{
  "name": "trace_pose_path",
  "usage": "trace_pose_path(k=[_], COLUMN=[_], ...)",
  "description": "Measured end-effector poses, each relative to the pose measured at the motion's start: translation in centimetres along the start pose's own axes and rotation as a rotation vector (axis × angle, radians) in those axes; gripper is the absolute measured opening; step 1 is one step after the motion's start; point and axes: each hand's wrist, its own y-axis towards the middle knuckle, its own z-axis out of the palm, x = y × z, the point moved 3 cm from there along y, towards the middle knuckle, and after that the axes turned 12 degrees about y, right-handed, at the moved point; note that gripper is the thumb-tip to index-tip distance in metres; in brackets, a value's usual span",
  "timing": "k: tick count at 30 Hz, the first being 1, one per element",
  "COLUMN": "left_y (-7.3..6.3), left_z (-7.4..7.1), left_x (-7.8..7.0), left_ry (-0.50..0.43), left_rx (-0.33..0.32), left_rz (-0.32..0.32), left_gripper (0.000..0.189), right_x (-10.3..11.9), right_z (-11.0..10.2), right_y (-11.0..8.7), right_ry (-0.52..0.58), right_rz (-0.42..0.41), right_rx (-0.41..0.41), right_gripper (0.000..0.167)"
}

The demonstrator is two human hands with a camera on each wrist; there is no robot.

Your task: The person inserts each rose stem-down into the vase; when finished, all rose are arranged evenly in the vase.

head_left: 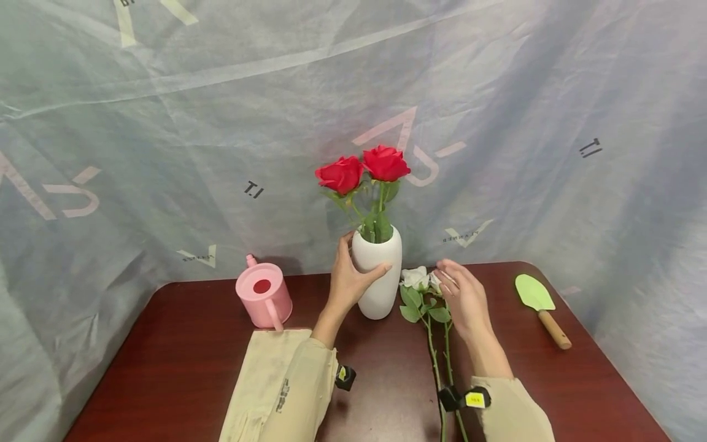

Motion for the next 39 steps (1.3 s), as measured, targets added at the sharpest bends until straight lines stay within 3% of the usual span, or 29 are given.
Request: trace_pose_path(k=[5,11,14,18,22,27,33,39], left_y=[-0.1,0.1,0.1,0.0,0.0,0.0,0.0,0.1], left_z=[0.0,0.2,0.1,-0.1,-0.1,0.0,-0.3,0.0], left_x=[0.1,-0.1,-0.2,-0.1,-0.1,-0.2,-0.1,0.0], left_ry=[-0.015,-0.008,-0.011,-0.022,-0.02,-0.016,-0.004,-0.004], left_rx=[-0.012,-0.001,0.007,0.003,0.0,0.01,0.005,0.002], left_rz=[0.0,0.005,0.005,0.003,0.01,0.009,0.008,0.014], left_gripper=[0.089,0.088,0.089,0.089,0.088,0.088,0.089,0.088], right_x=[-0.6,-1.7,-2.6,-4.0,-5.0,-5.9,-6.7,-6.1], right_z=[-4.6,-10.1,-11.8,-12.3,-11.9,-11.1,-10.5,-11.1], right_y=[-1.6,-2.9,-3.2,-3.3,-3.2,-2.8,-2.5,-2.6], right_ry=[-0.243,-0.513,-0.661,-0.779,-0.789,-0.732,-0.672,-0.637], right_rz=[-0.013,0.1,0.146,0.175,0.208,0.242,0.218,0.214], right_rx=[0.018,-0.044,-0.06,0.009,0.041,-0.005,-0.038,-0.088], right_gripper=[0.037,0.042,0.036,0.028,0.025,0.024,0.031,0.032])
